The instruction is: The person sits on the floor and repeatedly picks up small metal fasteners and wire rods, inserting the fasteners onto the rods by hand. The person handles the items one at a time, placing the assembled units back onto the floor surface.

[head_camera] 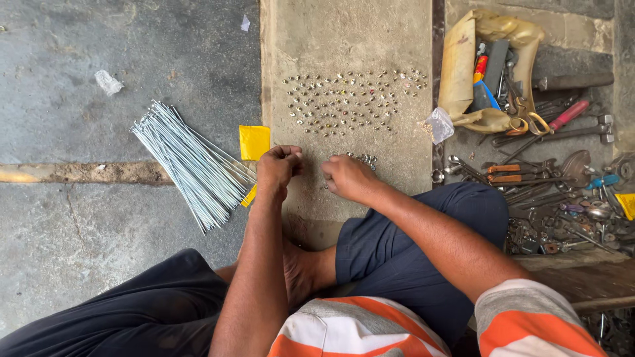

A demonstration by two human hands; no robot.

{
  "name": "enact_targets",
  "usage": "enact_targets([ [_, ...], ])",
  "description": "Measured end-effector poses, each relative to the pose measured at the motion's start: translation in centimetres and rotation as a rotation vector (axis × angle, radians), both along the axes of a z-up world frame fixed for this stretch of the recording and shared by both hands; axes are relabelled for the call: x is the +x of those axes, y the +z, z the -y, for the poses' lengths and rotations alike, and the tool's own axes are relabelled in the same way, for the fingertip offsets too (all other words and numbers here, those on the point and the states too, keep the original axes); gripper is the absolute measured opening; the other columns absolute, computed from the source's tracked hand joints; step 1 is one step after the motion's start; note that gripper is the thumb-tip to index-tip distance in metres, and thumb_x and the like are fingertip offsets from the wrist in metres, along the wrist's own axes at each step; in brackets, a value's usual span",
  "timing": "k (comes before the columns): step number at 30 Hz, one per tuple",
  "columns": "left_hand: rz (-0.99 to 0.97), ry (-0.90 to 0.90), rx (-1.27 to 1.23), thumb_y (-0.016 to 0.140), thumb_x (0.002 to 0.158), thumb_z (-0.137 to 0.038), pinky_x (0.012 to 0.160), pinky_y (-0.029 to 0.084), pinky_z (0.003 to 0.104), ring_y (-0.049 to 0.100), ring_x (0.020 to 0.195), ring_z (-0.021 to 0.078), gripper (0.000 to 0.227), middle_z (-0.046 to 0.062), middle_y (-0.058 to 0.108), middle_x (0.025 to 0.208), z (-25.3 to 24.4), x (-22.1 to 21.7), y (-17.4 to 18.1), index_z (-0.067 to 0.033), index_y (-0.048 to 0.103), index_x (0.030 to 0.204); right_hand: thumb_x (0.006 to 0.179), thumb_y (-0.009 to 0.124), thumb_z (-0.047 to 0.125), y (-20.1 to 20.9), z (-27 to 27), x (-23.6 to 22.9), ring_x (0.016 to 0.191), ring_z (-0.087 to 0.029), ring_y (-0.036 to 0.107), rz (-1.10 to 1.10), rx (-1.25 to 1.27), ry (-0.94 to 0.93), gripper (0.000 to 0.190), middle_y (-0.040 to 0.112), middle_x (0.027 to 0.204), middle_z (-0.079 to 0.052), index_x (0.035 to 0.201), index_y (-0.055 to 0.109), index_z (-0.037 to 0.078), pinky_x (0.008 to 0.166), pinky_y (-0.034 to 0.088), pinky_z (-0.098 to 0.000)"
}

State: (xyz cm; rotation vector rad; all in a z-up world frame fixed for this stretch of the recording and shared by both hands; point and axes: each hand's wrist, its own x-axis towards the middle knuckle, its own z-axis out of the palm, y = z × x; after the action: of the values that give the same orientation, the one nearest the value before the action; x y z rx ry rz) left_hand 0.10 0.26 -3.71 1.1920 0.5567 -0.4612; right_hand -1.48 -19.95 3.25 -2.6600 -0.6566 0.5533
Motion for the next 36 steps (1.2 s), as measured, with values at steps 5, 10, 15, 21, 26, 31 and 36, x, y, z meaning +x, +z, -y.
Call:
enact_targets([
  [5,0.031,0.041,-0.071,0.071,0.088,0.004,0.063,0.062,0.031,0.07,0.067,0.0188,0.013,0.01,0.071,0.083,0.2,0.2,1.3,0.0026,0.065,0.1,0.091,0.073,0.009,-0.7,-1.1,3.0,0.076,-0.013,0.071,-0.281,0.532,-0.533,0.008,0.074,0.086,-0.004,0.097,0.07,0.005,0.07,0.06,-0.0309],
  [10,0.08,0.006,-0.085,0.071,0.089,0.006,0.066,0.063,0.03,0.071,0.069,0.018,0.014,0.011,0.069,0.082,0.1,0.3,3.2,0.0026,0.06,0.098,0.093,0.071,0.003,-1.2,-2.3,3.7,0.076,-0.011,0.07,-0.587,0.959,-0.692,0.01,0.073,0.088,-0.006,0.102,0.069,-0.001,0.069,0.061,-0.0257],
  [15,0.12,-0.024,-0.052,0.071,0.09,0.005,0.069,0.065,0.03,0.071,0.072,0.0174,0.014,0.01,0.068,0.084,0.0,0.2,3.5,0.0029,0.059,0.097,0.092,0.073,0.007,-0.5,-2.7,3.5,0.076,-0.011,0.071,-0.538,0.755,-0.69,0.013,0.075,0.088,-0.006,0.104,0.072,0.001,0.069,0.062,-0.0258],
  [21,0.091,-0.001,-0.089,0.069,0.089,0.007,0.07,0.065,0.029,0.072,0.074,0.0177,0.015,0.009,0.066,0.088,0.0,0.2,2.7,0.0027,0.06,0.099,0.087,0.078,0.015,1.4,-3.3,4.6,0.078,-0.009,0.074,-0.262,0.4,-0.428,0.016,0.078,0.087,-0.003,0.1,0.076,0.006,0.072,0.06,-0.0261],
  [26,0.084,0.039,-0.097,0.068,0.091,0.006,0.07,0.064,0.03,0.071,0.073,0.0187,0.014,0.01,0.067,0.091,-0.3,0.2,2.4,0.0038,0.06,0.102,0.087,0.077,0.013,1.9,-4.0,5.3,0.078,-0.011,0.073,-0.297,0.417,-0.378,0.014,0.078,0.087,-0.005,0.099,0.076,0.006,0.072,0.06,-0.0274],
  [31,0.009,0.119,-0.171,0.061,0.095,0.001,0.072,0.064,0.029,0.072,0.075,0.0179,0.012,0.013,0.071,0.093,-0.3,0.4,2.0,0.0026,0.062,0.107,0.086,0.076,0.01,1.2,-4.0,6.6,0.077,-0.015,0.075,-0.087,0.228,-0.156,0.01,0.077,0.087,-0.008,0.094,0.076,0.005,0.071,0.06,-0.0293],
  [36,-0.038,0.21,-0.09,0.063,0.095,-0.004,0.062,0.062,0.03,0.07,0.064,0.0189,0.009,0.013,0.072,0.082,-0.3,0.7,1.5,0.0046,0.064,0.1,0.091,0.073,0.009,-0.7,-5.7,12.2,0.083,-0.022,0.073,0.126,0.197,-0.235,0.007,0.075,0.093,-0.009,0.097,0.073,0.008,0.074,0.059,-0.0365],
])
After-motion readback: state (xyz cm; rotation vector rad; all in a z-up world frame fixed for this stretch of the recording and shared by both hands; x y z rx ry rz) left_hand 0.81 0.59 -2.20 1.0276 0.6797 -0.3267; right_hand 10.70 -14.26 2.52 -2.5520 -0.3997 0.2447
